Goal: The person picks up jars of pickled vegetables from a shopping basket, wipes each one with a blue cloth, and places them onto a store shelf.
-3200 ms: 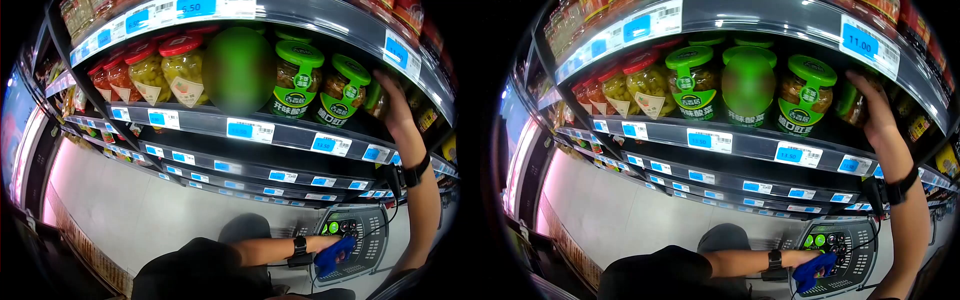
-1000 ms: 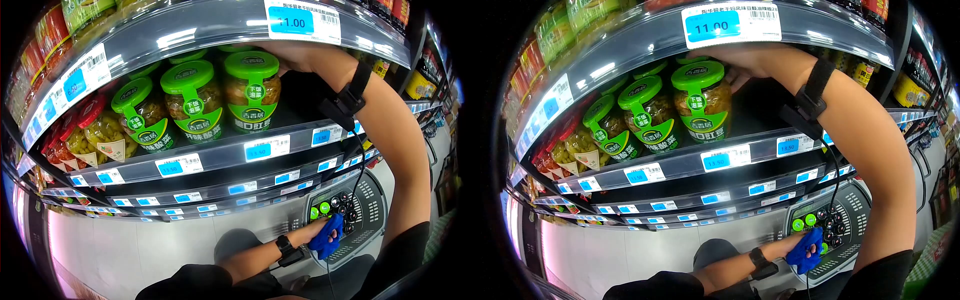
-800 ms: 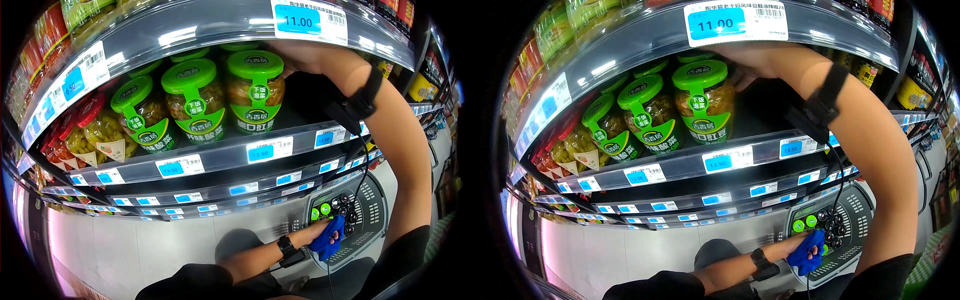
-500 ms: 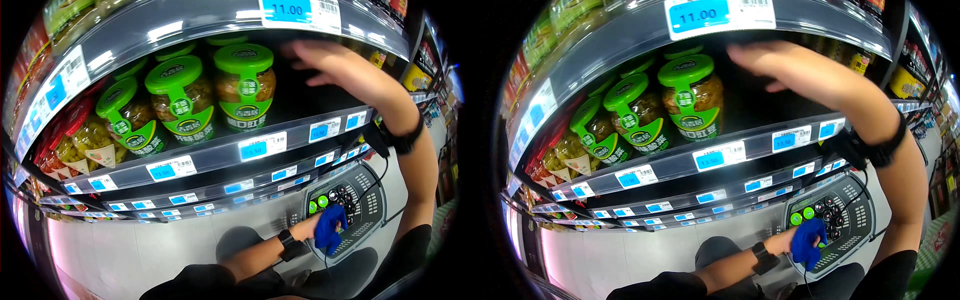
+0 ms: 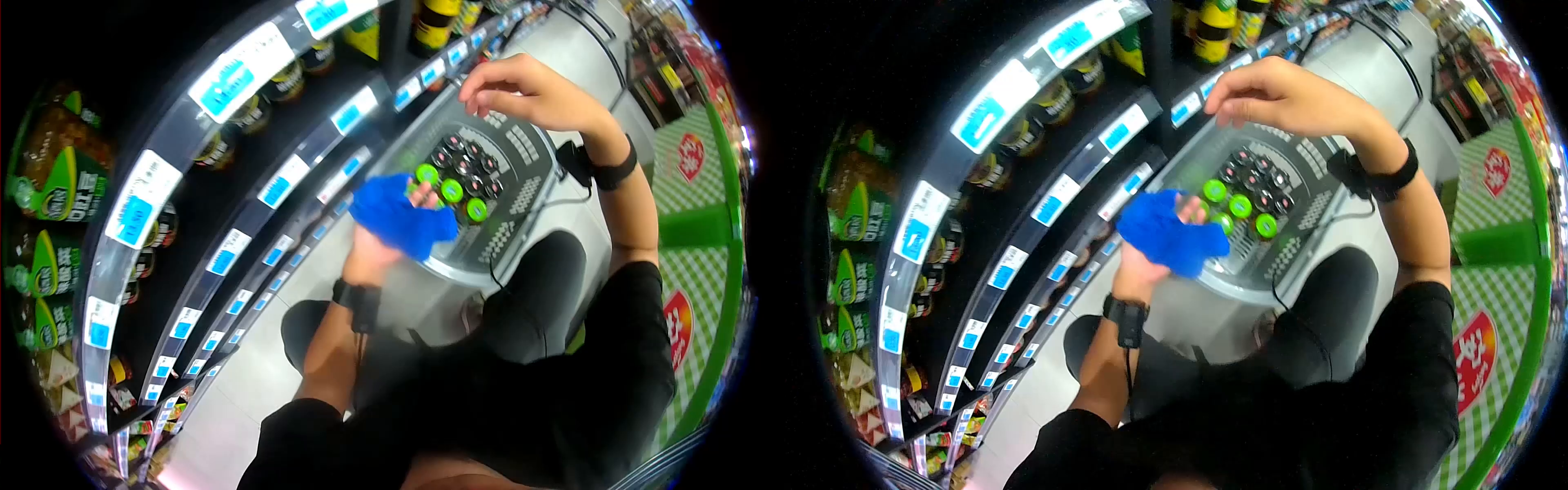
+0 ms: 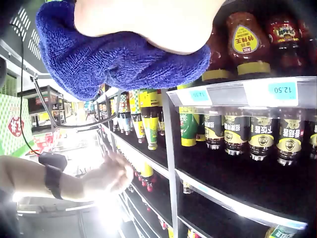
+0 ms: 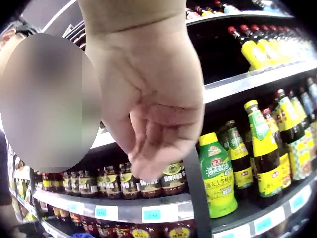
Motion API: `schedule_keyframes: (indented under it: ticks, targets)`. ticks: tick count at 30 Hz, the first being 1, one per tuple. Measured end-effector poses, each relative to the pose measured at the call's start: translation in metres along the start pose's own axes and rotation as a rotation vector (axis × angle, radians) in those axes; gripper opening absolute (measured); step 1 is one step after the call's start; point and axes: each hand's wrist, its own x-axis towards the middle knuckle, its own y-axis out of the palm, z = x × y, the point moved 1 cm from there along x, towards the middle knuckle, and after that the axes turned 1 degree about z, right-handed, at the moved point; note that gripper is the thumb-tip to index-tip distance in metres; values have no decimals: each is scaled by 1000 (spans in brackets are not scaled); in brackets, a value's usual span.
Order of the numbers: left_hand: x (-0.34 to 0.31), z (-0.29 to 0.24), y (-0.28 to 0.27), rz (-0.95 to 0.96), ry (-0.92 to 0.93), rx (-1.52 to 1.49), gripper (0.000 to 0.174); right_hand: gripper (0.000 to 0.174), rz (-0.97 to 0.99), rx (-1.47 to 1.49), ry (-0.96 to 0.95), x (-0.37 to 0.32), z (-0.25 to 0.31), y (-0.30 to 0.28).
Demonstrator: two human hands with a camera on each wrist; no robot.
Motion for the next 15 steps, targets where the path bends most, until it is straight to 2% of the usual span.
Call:
schedule_keyframes:
  ticks: [1,2,3,5,6,7,8,9,10,11,12,14,15]
  targets:
    - [-2,-2,-1,-8,0,-10,41,18,-48,260,-4,9,11,-3]
    - [-1,-3,-3,-33,4,-19,44,21,-91,319,-92,25,26,-10]
    - [-1,-2,1,34,12,-49,41,22,-143,405,-130,42,44,-14]
    - [3,-2,-2,62,105,38,41,25,-206,353,-269,85,81,-14]
    - [11,-7,-14,105,76,33,39,27,-241,271,-377,105,102,-13]
    - [7,-4,-3,9,141,140,38,29,-303,161,-556,129,117,-12]
    - [3,-4,6,-11,96,10,36,32,-296,135,-577,147,140,-16]
    - [12,-5,-8,10,151,77,36,35,-296,105,-590,163,164,-21]
    - [12,-7,-7,48,148,38,29,45,-320,59,-515,180,181,-23]
    - [11,-7,-6,86,136,-6,25,52,-232,154,-332,192,203,-21]
    - [12,-6,-5,102,201,213,24,57,-133,221,-276,210,214,-16]
    - [9,-13,3,139,67,-34,28,73,38,344,-198,252,230,-2]
    - [8,-14,4,169,94,-34,30,85,112,400,-178,271,237,7]
